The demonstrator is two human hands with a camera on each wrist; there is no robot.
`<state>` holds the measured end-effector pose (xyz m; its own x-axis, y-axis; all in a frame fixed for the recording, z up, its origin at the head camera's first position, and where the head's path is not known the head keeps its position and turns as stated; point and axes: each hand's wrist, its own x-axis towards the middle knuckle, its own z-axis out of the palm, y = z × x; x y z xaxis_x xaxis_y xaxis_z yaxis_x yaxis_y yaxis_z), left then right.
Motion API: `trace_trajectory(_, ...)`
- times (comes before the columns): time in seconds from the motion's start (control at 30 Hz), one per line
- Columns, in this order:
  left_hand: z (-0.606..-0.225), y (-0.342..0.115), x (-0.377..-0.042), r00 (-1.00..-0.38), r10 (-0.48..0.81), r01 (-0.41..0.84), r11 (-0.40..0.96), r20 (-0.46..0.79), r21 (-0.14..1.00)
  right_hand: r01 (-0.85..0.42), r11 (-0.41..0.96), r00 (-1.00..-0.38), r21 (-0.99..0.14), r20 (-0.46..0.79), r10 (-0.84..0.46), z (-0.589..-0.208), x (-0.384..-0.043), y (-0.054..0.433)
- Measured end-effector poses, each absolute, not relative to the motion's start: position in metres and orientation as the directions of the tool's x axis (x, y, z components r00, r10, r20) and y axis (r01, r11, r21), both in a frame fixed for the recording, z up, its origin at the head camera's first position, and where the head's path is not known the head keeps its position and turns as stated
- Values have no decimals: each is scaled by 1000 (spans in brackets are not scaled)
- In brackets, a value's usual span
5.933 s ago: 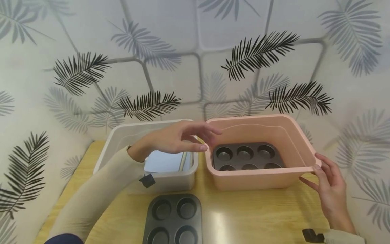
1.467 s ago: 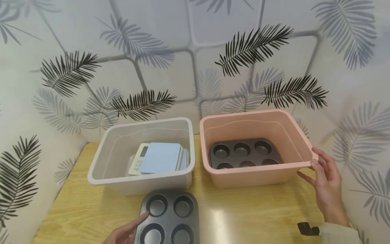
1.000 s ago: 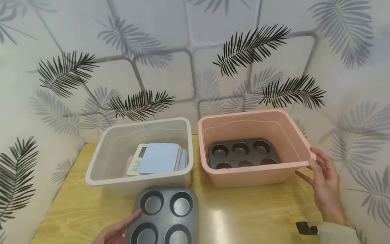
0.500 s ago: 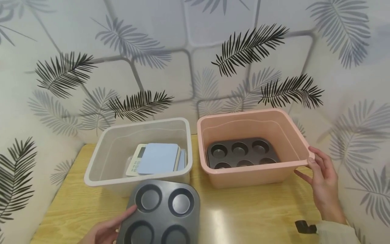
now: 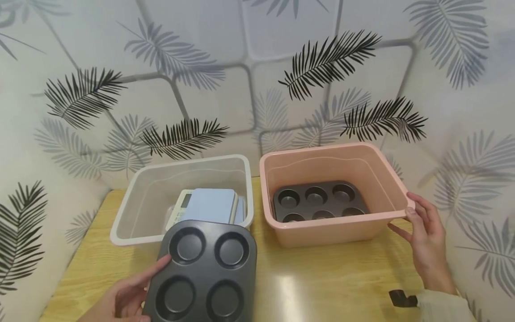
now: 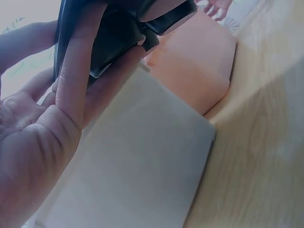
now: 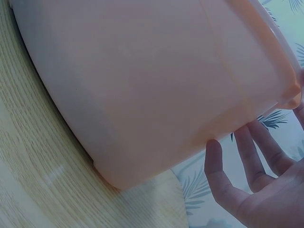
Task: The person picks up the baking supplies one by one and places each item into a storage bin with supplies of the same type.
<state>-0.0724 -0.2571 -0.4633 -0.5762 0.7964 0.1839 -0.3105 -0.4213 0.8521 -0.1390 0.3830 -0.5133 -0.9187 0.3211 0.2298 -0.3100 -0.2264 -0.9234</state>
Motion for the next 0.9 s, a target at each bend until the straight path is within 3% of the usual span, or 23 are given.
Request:
trace_trajectory(0.33, -438, -243, -88, -604, 778, -218, -372, 175, 902, -304, -211, -917, -929, 226, 328, -511, -139, 383)
trace_trajectory(0.67, -422, -231, -126, -538, 772, 52, -371, 339, 927, -291, -193, -917, -937, 216, 335, -511, -138, 382)
trace_trajectory(0.9, -403, -218, -151, -514, 795, 66, -339, 323, 938, -294, -210, -919, -932, 216, 329, -513, -139, 384)
